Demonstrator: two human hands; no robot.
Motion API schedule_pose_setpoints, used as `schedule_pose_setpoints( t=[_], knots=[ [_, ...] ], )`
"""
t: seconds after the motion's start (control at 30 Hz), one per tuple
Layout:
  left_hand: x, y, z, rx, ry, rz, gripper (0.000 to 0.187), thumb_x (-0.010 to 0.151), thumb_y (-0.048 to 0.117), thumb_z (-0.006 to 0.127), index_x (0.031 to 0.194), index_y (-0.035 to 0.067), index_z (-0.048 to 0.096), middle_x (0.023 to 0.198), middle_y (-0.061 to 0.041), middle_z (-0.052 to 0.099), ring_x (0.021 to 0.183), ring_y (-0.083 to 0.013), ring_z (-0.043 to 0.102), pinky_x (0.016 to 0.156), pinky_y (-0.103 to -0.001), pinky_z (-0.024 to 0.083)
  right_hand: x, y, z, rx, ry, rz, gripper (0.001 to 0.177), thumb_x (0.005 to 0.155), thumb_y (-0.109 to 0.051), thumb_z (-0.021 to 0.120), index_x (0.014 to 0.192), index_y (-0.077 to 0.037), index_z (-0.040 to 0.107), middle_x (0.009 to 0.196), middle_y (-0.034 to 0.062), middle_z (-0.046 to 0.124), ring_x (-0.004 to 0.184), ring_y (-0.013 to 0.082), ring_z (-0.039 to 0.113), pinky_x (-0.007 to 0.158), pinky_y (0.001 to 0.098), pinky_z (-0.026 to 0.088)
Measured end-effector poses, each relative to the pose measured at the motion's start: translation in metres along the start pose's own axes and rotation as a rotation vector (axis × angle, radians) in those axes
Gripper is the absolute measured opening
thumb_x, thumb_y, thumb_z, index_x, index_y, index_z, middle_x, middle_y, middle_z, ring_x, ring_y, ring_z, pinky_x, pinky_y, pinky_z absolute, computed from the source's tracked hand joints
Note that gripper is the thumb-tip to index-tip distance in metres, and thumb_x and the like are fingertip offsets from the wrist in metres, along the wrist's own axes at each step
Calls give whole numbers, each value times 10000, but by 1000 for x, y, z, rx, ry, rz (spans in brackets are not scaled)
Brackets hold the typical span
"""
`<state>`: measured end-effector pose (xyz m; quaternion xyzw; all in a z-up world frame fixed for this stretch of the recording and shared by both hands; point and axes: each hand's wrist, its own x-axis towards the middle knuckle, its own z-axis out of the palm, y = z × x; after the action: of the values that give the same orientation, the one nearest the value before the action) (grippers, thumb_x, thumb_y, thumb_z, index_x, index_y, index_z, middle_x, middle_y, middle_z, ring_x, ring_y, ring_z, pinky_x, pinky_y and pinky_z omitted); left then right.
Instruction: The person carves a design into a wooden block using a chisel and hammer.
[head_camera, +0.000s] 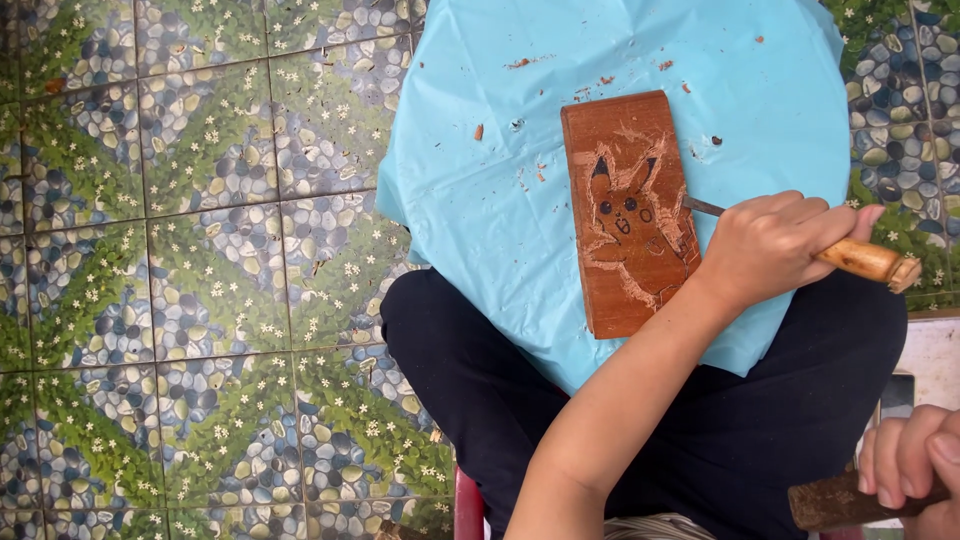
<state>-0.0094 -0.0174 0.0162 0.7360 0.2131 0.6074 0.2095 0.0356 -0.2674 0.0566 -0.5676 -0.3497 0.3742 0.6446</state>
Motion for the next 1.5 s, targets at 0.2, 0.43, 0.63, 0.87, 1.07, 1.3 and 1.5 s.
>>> schedule_pose_setpoints(
  t=[0.2, 0.43, 0.63, 0.87, 1.07, 1.3, 1.5],
  knots=[
    [2, 5, -6, -55, 104, -76, 410, 1047, 162, 555, 664, 113, 419, 573, -36, 427, 528, -259, 428, 550, -405, 352, 7, 15, 14, 56, -61, -93, 304, 1011, -234, 471, 726, -181, 380, 546, -52, 405, 350, 87, 432, 394, 239, 432],
    [7, 9, -17, -87, 141, -142, 439, 1038, 196, 521, 648, 125, 331, 562, -36, 342, 513, -259, 369, 535, -402, 304, 7, 20, 31, 128, -30, -49, 88, 971, -144, 436, 994, -229, 445, 515, -28, 359, 316, 97, 391, 348, 226, 423],
    [4, 7, -15, -85, 139, -129, 451, 1019, 195, 536, 629, 123, 320, 538, -28, 333, 486, -243, 362, 504, -398, 266, 10, 3, 58, -164, 66, 40, 152, 936, -98, 470, 816, -115, 378, 486, 6, 254, 298, 118, 296, 297, 241, 316],
    [14, 12, -29, -141, 151, -118, 488, 1031, 266, 526, 638, 124, 275, 557, -36, 282, 515, -245, 296, 534, -375, 254, 11, 9, 46, 90, -72, -21, 104, 995, -113, 493, 894, -140, 497, 529, -9, 388, 345, 104, 422, 368, 239, 418],
    [20, 11, -32, -132, 163, -112, 523, 1029, 360, 517, 634, 129, 264, 554, -21, 276, 538, -228, 273, 558, -369, 228, 6, 15, 51, 12, -10, -28, 118, 954, -155, 521, 863, -162, 445, 505, -1, 355, 340, 107, 376, 378, 237, 384],
    [14, 9, -29, -72, 114, -147, 538, 992, 464, 499, 626, 158, 251, 561, 14, 297, 563, -227, 347, 715, -416, 171, 9, 6, 65, -29, 48, 182, 178, 937, -109, 508, 792, -111, 403, 491, 16, 262, 298, 140, 300, 314, 267, 306],
    [3, 1, -12, -42, 142, -139, 505, 1014, 346, 578, 668, 162, 259, 599, 15, 317, 596, -238, 334, 731, -414, 165, 8, 18, 49, 28, -86, -33, 122, 966, -123, 495, 846, -136, 472, 501, -38, 346, 328, 71, 376, 349, 206, 383]
  ],
)
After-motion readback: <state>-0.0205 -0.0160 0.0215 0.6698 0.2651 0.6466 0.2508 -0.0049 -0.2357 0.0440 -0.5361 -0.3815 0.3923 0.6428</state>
